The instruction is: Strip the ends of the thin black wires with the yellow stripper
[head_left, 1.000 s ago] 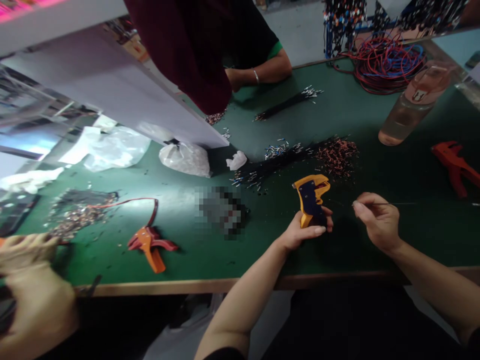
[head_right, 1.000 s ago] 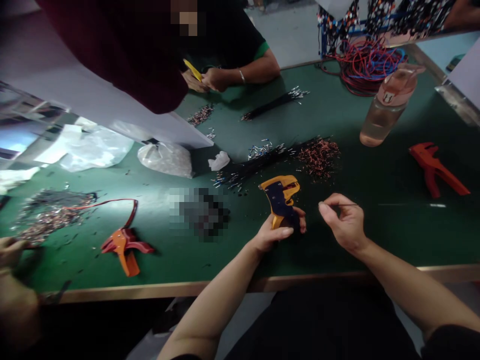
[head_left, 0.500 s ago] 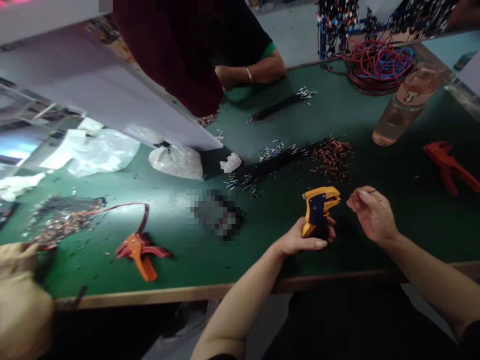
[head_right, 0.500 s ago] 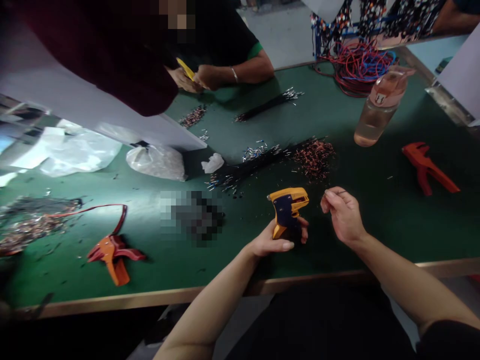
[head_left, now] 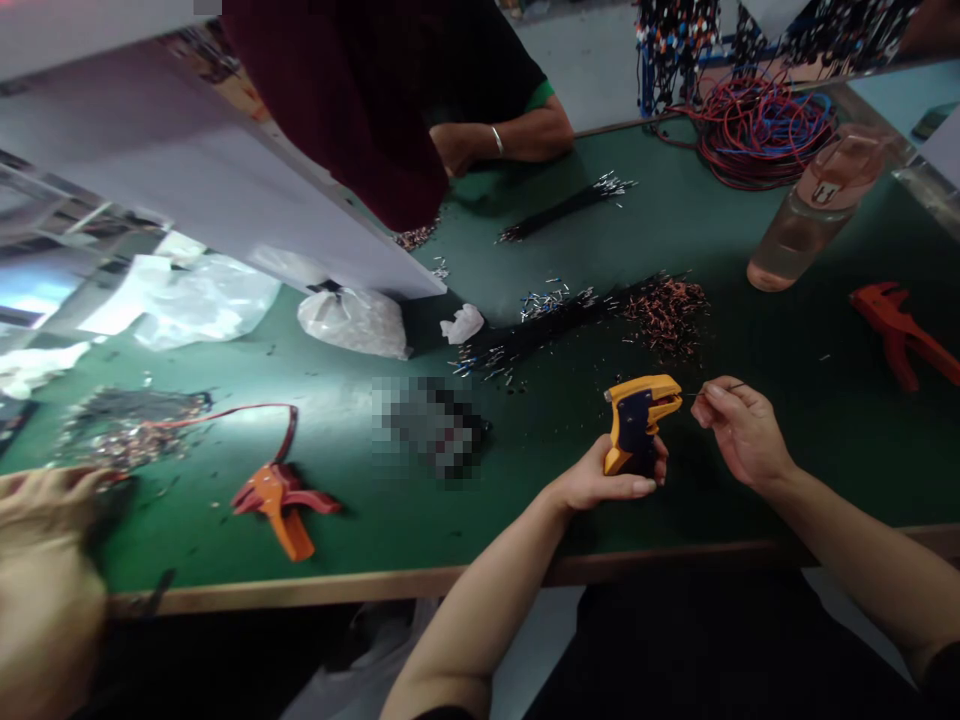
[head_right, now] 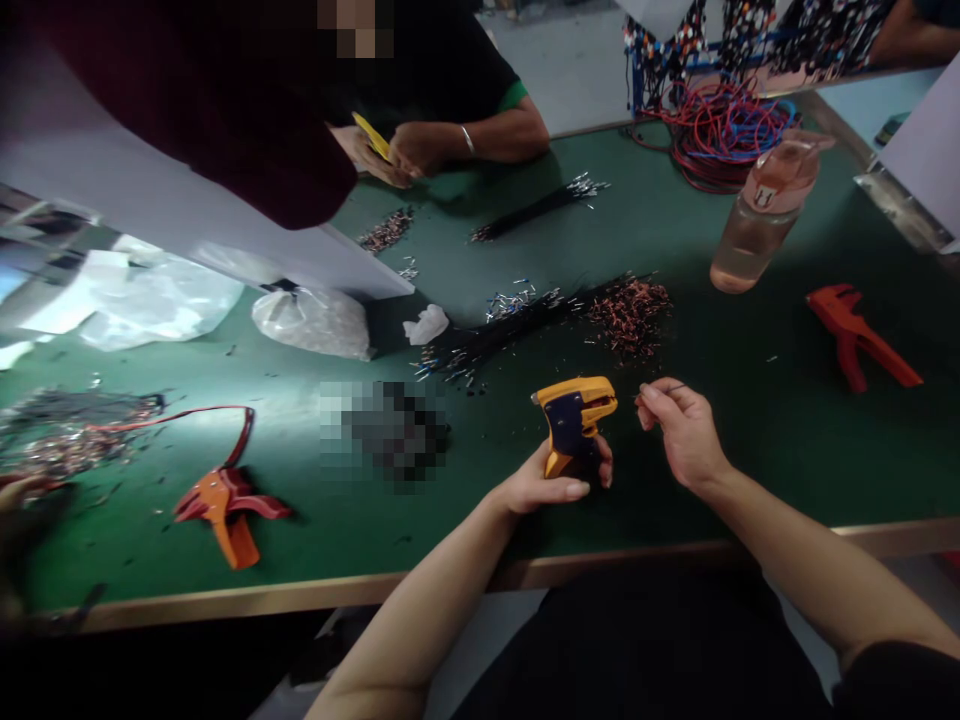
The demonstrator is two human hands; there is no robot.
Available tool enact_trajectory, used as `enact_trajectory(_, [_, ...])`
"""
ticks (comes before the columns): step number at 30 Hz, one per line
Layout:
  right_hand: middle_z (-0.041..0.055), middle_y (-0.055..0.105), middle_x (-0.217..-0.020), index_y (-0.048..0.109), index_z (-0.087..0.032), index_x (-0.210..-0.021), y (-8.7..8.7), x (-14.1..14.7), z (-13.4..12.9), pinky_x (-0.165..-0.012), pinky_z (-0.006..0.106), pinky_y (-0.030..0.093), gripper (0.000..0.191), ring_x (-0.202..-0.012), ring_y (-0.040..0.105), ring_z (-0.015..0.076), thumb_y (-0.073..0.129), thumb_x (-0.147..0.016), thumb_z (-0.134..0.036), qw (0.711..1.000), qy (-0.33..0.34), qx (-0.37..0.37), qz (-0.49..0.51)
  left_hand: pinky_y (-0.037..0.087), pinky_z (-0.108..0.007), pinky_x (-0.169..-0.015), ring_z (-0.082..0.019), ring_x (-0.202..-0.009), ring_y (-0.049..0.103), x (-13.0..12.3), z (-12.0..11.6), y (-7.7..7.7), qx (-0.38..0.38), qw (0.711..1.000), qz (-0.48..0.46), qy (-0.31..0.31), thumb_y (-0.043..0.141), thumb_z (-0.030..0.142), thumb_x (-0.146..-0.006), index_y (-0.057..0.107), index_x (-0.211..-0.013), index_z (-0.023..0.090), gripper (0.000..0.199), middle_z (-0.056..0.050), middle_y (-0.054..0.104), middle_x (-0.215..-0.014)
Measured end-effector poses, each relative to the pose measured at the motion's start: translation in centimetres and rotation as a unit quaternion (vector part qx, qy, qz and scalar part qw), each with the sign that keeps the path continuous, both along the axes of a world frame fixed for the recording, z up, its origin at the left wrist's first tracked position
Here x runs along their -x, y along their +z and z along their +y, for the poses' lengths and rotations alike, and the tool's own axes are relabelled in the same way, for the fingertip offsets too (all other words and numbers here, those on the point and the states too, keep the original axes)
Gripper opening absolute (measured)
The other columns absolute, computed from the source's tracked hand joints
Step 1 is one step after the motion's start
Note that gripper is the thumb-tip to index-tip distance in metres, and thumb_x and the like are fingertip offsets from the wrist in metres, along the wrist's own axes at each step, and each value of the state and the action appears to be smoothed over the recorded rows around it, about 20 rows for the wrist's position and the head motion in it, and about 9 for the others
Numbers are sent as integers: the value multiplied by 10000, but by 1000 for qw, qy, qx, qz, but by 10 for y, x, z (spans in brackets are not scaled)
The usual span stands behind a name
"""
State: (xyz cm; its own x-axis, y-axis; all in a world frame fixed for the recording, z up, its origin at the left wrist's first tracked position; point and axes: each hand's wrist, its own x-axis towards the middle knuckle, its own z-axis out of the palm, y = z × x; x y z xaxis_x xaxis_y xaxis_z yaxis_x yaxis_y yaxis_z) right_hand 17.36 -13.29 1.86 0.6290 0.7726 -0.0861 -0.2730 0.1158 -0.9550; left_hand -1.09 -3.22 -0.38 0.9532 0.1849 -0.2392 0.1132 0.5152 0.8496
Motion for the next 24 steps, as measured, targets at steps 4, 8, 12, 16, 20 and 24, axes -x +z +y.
enact_trajectory(4, [-42, 574, -545, 611, -213, -667, 2, 1, -1, -489, 262, 426, 216, -482, 497, 101, 761, -752, -343, 1000, 17, 0, 5, 487, -286, -699, -152, -733, 599, 0, -2, 2, -30, 999, 13, 1, 882, 490, -663, 671, -957, 130, 511, -47, 651, -806])
enact_trajectory(8, [-50, 567, -538, 601, -207, -641, 7, 4, -1, -512, 250, 414, 236, -484, 494, 85, 790, -704, -333, 999, 2, 22, 50, 449, -264, -630, -126, -645, 567, 0, -4, 2, -70, 997, 24, 22, 848, 535, -688, 662, -865, 122, 487, -23, 621, -714])
enact_trajectory(12, [-54, 562, -531, 604, -210, -632, 12, 6, -1, -527, 259, 408, 233, -479, 482, 82, 800, -667, -332, 997, -3, 28, 68, 433, -267, -589, -119, -587, 543, 0, -7, 5, -92, 995, 36, 21, 831, 572, -687, 654, -784, 123, 492, -22, 615, -647])
enact_trajectory(16, [-56, 558, -532, 602, -215, -634, 12, 6, -1, -540, 273, 416, 225, -483, 484, 85, 782, -684, -340, 998, 3, 26, 56, 354, -255, -501, -86, -477, 458, -1, -10, 7, -113, 990, 56, 64, 810, 602, -694, 601, -647, 141, 508, 8, 539, -531])
enact_trajectory(20, [-61, 548, -526, 595, -216, -631, 10, 5, -1, -550, 278, 431, 238, -487, 495, 88, 785, -695, -345, 999, 2, 27, 33, 325, -255, -474, -84, -439, 443, -3, -10, 4, -107, 988, 62, 88, 815, 593, -693, 581, -608, 146, 512, 17, 514, -489])
enact_trajectory(24, [-56, 554, -530, 607, -216, -650, 6, 5, -2, -535, 274, 440, 227, -493, 502, 95, 765, -728, -359, 1000, -5, 14, -7, 451, -283, -593, -141, -592, 579, -4, -9, 3, -25, 998, 3, 54, 874, 512, -644, 668, -814, 126, 469, -35, 639, -661])
